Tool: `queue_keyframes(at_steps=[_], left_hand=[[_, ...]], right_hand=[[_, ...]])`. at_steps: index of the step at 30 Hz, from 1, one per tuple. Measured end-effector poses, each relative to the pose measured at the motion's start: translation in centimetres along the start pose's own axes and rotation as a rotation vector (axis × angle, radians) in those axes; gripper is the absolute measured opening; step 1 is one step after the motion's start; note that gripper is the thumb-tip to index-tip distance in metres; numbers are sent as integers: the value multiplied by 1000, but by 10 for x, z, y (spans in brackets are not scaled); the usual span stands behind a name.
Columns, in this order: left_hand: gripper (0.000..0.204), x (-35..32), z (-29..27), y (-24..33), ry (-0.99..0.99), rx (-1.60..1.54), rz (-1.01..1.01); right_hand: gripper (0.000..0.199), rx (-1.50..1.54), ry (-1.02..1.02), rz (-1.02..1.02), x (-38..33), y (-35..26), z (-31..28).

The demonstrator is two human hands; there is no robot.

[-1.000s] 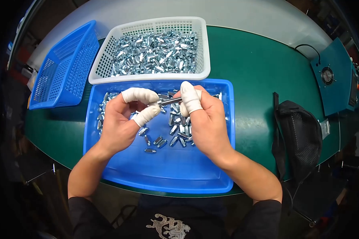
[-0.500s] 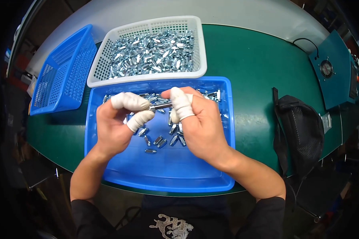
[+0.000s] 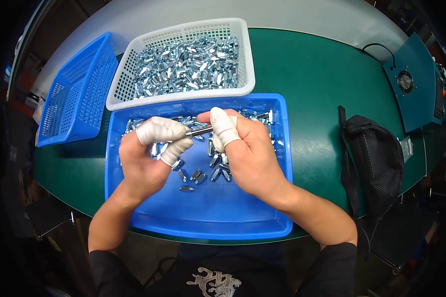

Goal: Inspecting and sorting small metal hardware pins at a manual workstation.

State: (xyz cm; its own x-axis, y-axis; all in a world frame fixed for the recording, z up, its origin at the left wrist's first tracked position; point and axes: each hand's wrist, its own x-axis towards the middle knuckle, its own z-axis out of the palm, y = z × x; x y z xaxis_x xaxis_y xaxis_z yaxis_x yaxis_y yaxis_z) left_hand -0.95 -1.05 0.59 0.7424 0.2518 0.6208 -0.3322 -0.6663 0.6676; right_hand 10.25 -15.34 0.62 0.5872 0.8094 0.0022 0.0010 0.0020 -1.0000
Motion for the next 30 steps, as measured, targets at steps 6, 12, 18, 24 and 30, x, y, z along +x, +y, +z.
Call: queue_keyframes(at_steps=[6,12,18,24,30], left_hand=[[23,10,-6,3,-78,212,256],[29,10,2,15,83,186,-121],[22,6,2,12,27,100,2],[24,4,1,13,85,155,111],[17,14,-13,-2,143,26,88]], right_hand=[[42,127,-121,158,4,-4,4],[44,478,-74,357,9,-5,-1],[38,498,-119,398,8,-3,-4],[34,585,-96,507,7,-8,4],[37,564,11,327,11,3,-5]])
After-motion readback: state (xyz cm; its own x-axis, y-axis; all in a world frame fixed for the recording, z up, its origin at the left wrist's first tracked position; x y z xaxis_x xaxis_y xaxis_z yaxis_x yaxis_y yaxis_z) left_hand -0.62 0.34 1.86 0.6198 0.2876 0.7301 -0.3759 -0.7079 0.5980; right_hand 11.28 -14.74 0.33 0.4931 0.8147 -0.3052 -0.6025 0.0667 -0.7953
